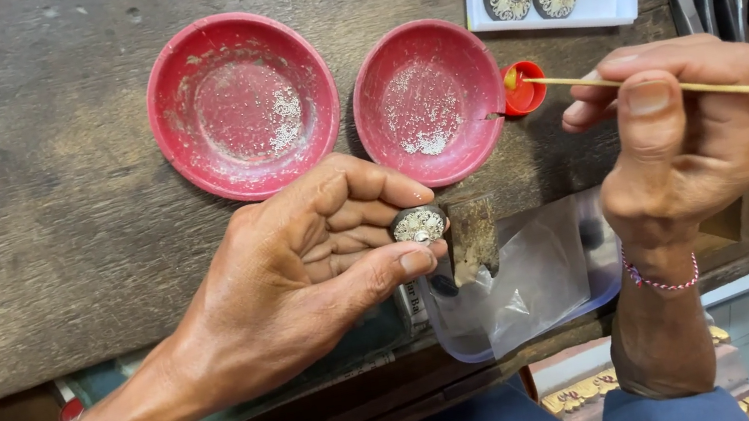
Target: The person uses a wooden stick to transfer white glitter from a red bowl onto a small dark object held in the left hand. The person repeatedly dips the stick into the bowl and applies the glitter to the object's surface.
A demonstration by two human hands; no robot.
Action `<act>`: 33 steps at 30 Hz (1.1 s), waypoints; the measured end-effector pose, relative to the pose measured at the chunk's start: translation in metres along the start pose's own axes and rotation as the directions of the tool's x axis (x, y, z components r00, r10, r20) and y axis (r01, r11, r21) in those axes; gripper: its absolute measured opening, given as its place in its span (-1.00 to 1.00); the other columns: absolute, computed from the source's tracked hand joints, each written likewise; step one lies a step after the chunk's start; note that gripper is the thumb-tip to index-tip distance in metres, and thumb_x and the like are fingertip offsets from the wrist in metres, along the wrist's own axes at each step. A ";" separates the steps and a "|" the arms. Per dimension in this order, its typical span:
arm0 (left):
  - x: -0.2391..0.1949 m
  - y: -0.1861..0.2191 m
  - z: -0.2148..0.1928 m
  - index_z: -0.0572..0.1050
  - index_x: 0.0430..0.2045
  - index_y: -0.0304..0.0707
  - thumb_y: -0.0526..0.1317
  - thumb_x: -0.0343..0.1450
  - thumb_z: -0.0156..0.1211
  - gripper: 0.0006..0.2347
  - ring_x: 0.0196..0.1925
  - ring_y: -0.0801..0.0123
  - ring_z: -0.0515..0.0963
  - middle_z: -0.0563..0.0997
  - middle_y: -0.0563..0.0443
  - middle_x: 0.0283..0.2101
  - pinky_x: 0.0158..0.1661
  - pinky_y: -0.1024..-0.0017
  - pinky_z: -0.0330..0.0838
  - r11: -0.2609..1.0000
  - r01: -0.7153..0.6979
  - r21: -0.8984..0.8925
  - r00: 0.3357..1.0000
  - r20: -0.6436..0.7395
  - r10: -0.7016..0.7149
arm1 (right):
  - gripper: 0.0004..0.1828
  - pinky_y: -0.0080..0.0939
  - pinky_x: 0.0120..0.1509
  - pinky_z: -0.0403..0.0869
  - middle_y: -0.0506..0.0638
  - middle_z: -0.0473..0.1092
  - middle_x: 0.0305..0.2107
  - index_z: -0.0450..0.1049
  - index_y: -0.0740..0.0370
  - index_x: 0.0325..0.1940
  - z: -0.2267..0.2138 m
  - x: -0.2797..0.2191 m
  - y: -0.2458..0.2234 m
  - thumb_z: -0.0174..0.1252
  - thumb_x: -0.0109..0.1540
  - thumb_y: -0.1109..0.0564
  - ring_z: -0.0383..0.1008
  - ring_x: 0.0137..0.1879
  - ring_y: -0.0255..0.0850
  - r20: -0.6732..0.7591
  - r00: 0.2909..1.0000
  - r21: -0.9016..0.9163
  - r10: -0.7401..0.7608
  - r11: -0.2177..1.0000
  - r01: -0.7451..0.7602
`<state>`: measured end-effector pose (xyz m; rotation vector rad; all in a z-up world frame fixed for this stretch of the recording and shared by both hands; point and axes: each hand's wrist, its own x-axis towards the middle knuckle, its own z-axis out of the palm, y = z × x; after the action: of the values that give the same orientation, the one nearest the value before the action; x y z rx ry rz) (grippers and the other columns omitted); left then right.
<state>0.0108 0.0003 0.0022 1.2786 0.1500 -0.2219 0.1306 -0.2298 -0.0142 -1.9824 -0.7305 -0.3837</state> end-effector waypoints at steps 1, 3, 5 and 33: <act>0.000 0.000 0.000 0.53 -0.08 -0.33 -0.33 0.36 0.37 -0.73 -0.16 0.60 0.66 0.65 0.04 -0.23 0.01 0.67 0.62 1.000 0.000 -0.001 1.000 -0.001 0.000 | -0.67 -0.09 -0.24 0.59 0.35 0.35 -0.26 0.27 0.55 -0.07 0.001 -0.001 0.000 -0.04 0.56 0.12 0.53 -0.33 0.10 0.001 1.000 0.000 -0.001 1.000 0.001; -0.001 0.000 0.001 0.54 -0.10 -0.32 -0.33 0.37 0.36 -0.75 -0.17 0.62 0.65 0.65 0.06 -0.24 0.00 0.69 0.62 1.000 -0.020 0.004 1.000 -0.016 0.020 | -0.61 -0.10 -0.32 0.53 0.34 0.34 -0.28 0.24 0.52 -0.10 0.002 -0.003 -0.001 -0.01 0.53 0.04 0.46 -0.40 0.07 -0.064 0.996 0.089 0.061 0.995 -0.055; -0.001 -0.002 0.001 0.53 -0.10 -0.31 -0.32 0.37 0.37 -0.75 -0.16 0.62 0.64 0.64 0.07 -0.23 0.01 0.69 0.61 0.999 -0.036 0.017 0.999 -0.027 0.036 | -0.62 -0.12 -0.30 0.54 0.34 0.33 -0.28 0.26 0.49 -0.07 0.000 -0.004 -0.005 0.00 0.53 0.03 0.45 -0.40 0.04 -0.041 0.996 0.127 0.083 0.989 -0.077; -0.008 -0.012 -0.004 0.48 -0.08 -0.23 -0.30 0.41 0.33 -0.77 -0.08 0.59 0.61 0.62 0.02 -0.20 0.02 0.65 0.63 0.992 -0.120 0.047 0.993 -0.008 0.120 | -0.67 -0.16 -0.49 0.47 0.19 0.35 -0.45 0.33 0.38 -0.24 0.031 -0.039 -0.010 0.13 0.40 0.04 0.46 -0.54 -0.01 -0.010 0.999 0.443 -0.040 0.896 0.040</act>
<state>-0.0003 0.0013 -0.0083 1.3305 0.0771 -0.1155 0.0936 -0.2123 -0.0434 -1.5365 -0.7810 -0.2164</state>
